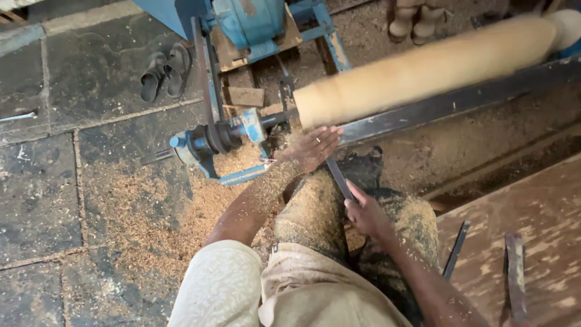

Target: The person uses a chisel to shape a cylindrical wooden piece mounted on a rotating lathe. They hold the tool with both hands, guiding it along the spinning wood to remove material and form a tapered profile.

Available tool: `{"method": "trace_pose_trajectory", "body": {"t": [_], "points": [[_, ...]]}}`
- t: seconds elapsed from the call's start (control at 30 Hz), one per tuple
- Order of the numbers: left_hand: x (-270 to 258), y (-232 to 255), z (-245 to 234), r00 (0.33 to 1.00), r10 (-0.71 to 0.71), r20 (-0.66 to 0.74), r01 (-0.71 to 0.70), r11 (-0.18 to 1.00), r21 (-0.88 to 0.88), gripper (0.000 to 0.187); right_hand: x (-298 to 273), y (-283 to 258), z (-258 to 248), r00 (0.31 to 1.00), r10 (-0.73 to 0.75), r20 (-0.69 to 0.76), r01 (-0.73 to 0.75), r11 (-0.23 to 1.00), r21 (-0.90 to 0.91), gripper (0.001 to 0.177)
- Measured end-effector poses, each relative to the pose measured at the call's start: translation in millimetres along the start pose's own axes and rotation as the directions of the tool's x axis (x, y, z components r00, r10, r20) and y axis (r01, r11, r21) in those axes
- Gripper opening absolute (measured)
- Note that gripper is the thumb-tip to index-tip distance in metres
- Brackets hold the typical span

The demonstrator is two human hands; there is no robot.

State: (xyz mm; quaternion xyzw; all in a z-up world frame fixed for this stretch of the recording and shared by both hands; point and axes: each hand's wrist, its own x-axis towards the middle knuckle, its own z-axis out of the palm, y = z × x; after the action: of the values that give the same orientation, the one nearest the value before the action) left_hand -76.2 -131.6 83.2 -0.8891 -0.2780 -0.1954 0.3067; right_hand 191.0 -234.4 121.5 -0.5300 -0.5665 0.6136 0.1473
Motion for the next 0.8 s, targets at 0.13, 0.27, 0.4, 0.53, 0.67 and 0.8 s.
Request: {"method": "trace_pose_trajectory", "body": {"t": [0.13, 0.27, 0.4, 0.53, 0.67, 0.8], "points": [[-0.3, 1.5, 5.5, 0.999, -0.014, 0.041, 0.012, 0.999, 0.047, 0.036, -4.5, -13.9, -9.8, 0.988, 0.151, 0.021, -0.15, 0.987, -0.05, 0.064], [3.4, 0.6, 4.8, 0.997, 0.01, -0.071, -0.005, 0.998, 0.07, 0.038, 2.3, -20.8, -27.4, 0.95, 0.309, 0.05, -0.305, 0.949, -0.077, 0.064], [4.6, 2.9, -7.2, 0.997, -0.002, 0.077, -0.002, 0.998, 0.057, 0.044, 20.4, -19.3, -47.3, 0.955, 0.286, 0.078, -0.258, 0.931, -0.26, 0.064], [2.2, -1.4, -13.9, 0.99, 0.013, 0.138, -0.038, 0.984, 0.176, 0.042, 30.1, -15.5, -48.1, 0.96, 0.256, 0.109, -0.223, 0.942, -0.249, 0.063], [3.9, -1.0, -1.7, 1.0, 0.027, -0.011, -0.026, 0.995, 0.1, 0.041, 16.3, -1.5, -24.3, 0.973, 0.233, -0.006, -0.228, 0.949, -0.219, 0.061], [-1.8, 1.0, 3.8, 0.988, -0.003, 0.152, 0.002, 1.0, 0.005, 0.045, 6.0, 15.8, 1.4, 0.994, 0.097, -0.051, -0.098, 0.995, -0.017, 0.063]]}}
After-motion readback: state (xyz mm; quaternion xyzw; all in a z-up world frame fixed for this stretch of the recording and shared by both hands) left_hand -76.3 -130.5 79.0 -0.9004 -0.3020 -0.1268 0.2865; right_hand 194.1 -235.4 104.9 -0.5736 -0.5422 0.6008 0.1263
